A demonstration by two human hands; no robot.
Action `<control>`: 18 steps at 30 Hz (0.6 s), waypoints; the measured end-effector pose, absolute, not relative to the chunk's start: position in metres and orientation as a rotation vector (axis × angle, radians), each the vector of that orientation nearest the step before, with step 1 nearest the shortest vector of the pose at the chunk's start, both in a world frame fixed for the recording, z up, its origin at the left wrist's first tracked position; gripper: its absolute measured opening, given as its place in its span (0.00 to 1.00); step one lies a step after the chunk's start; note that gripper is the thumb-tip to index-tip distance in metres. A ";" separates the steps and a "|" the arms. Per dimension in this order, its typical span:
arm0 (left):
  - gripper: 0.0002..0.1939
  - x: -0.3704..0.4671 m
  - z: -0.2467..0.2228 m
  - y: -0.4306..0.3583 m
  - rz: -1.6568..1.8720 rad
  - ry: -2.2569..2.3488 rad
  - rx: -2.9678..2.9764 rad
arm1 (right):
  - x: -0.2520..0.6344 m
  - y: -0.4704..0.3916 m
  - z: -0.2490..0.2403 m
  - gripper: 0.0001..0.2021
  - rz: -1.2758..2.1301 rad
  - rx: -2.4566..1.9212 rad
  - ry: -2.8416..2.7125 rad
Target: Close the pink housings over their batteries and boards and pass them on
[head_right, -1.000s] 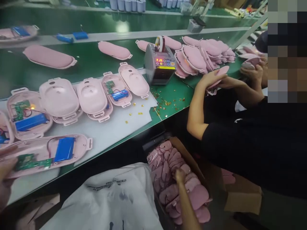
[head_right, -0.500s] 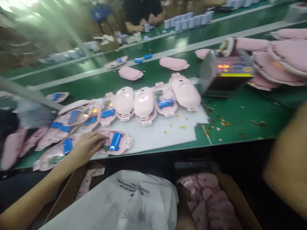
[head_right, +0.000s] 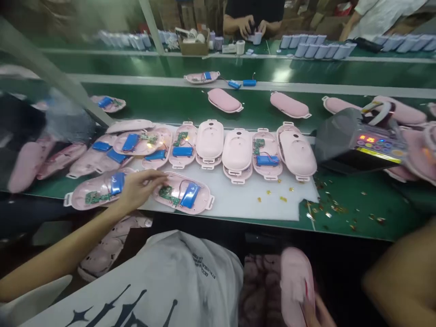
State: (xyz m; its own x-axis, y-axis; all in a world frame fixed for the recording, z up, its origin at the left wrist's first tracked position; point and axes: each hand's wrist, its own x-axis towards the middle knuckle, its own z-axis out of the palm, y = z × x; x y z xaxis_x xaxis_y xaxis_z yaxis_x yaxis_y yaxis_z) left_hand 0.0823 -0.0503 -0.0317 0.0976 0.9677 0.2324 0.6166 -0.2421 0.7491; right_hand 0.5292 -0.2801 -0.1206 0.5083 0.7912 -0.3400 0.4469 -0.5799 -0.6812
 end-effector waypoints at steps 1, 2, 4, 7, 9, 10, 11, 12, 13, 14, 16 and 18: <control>0.15 0.081 -0.033 -0.051 1.035 1.559 1.823 | 0.528 -0.266 -0.103 0.32 0.879 -2.191 -1.002; 0.15 0.079 -0.034 -0.052 1.071 1.566 1.749 | 0.522 -0.247 -0.086 0.33 0.889 -2.124 -1.023; 0.16 0.077 -0.037 -0.054 1.134 1.546 1.642 | 0.495 -0.193 -0.055 0.29 0.954 -1.938 -1.166; 0.17 0.075 -0.044 -0.059 1.212 1.478 1.527 | 0.432 -0.105 -0.026 0.23 1.097 -1.661 -1.476; 0.17 0.074 -0.051 -0.061 1.272 1.443 1.466 | 0.392 -0.061 -0.017 0.23 1.268 -1.481 -1.593; 0.16 0.074 -0.054 -0.061 1.308 1.423 1.436 | 0.377 -0.045 -0.015 0.24 1.354 -1.415 -1.637; 0.16 0.074 -0.056 -0.061 1.349 1.395 1.411 | 0.367 -0.033 -0.013 0.25 1.424 -1.374 -1.680; 0.15 0.073 -0.057 -0.060 1.388 1.359 1.397 | 0.360 -0.023 -0.010 0.25 1.471 -1.354 -1.727; 0.14 0.072 -0.058 -0.060 1.418 1.323 1.396 | 0.357 -0.014 -0.006 0.25 1.491 -1.348 -1.775; 0.13 0.071 -0.057 -0.060 1.447 1.295 1.415 | 0.355 -0.006 -0.001 0.25 1.480 -1.350 -1.817; 0.11 0.069 -0.053 -0.059 1.486 1.260 1.511 | 0.351 0.009 0.015 0.23 1.407 -1.355 -1.906; 0.09 0.066 -0.047 -0.058 1.439 1.200 1.635 | 0.337 0.026 0.031 0.20 1.329 -1.344 -2.075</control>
State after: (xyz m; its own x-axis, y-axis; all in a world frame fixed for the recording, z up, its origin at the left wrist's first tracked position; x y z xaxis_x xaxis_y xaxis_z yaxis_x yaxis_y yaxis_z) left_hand 0.0658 -0.0583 -0.0472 -0.0181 0.9215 0.3880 0.2162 -0.3753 0.9013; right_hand 0.3373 0.0259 0.0308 -0.4987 0.8438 -0.1984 0.5330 0.1180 -0.8379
